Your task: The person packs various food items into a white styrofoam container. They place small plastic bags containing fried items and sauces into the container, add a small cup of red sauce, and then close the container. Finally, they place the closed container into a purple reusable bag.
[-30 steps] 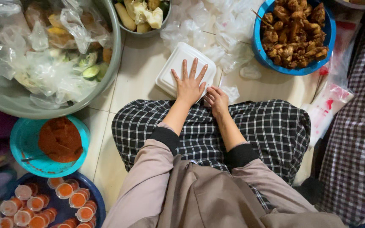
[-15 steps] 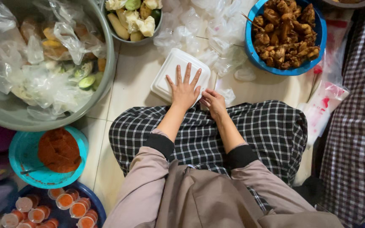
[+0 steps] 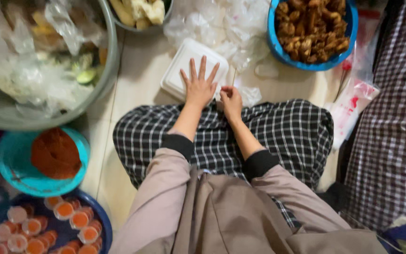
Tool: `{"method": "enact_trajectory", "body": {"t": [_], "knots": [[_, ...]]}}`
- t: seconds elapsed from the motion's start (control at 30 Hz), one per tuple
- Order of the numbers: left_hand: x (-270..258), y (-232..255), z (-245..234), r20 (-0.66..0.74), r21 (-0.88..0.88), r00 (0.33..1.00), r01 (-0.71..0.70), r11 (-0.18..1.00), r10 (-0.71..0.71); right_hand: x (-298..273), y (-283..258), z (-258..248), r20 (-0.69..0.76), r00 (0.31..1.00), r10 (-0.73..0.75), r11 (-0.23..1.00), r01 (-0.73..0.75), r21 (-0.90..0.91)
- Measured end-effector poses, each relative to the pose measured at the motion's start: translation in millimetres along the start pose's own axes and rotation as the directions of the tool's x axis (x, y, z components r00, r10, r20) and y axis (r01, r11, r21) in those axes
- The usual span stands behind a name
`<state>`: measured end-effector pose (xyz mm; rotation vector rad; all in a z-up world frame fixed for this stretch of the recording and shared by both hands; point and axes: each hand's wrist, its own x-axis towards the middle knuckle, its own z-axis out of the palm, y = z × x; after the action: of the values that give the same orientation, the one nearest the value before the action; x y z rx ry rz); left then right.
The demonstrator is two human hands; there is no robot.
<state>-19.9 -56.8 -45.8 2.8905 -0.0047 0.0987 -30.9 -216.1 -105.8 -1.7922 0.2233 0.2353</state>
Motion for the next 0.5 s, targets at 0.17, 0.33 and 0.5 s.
{"method": "enact_trajectory", "body": {"t": [0.17,0.33,0.5], "knots": [[-19.4,-6.0,-10.1,0.004,-0.09,1.0,0.001,0.996,-0.001,-15.6,-29.4,-8.4,0.051,0.987,-0.15,0.982,0.155,-0.106],[-48.2,4.5,-36.4,0.146,-0.094,0.981,0.146,0.985,-0.131,-29.5,-66.1,-4.1,-0.032,0.955,-0.296,0.919,0.276,-0.281],[-85.3,0.9,-71.5,0.213,0.115,0.939,0.251,0.961,-0.27,-44.3,-111.0,16.8,0.124,0.808,-0.576,0.732,0.577,-0.362]]}}
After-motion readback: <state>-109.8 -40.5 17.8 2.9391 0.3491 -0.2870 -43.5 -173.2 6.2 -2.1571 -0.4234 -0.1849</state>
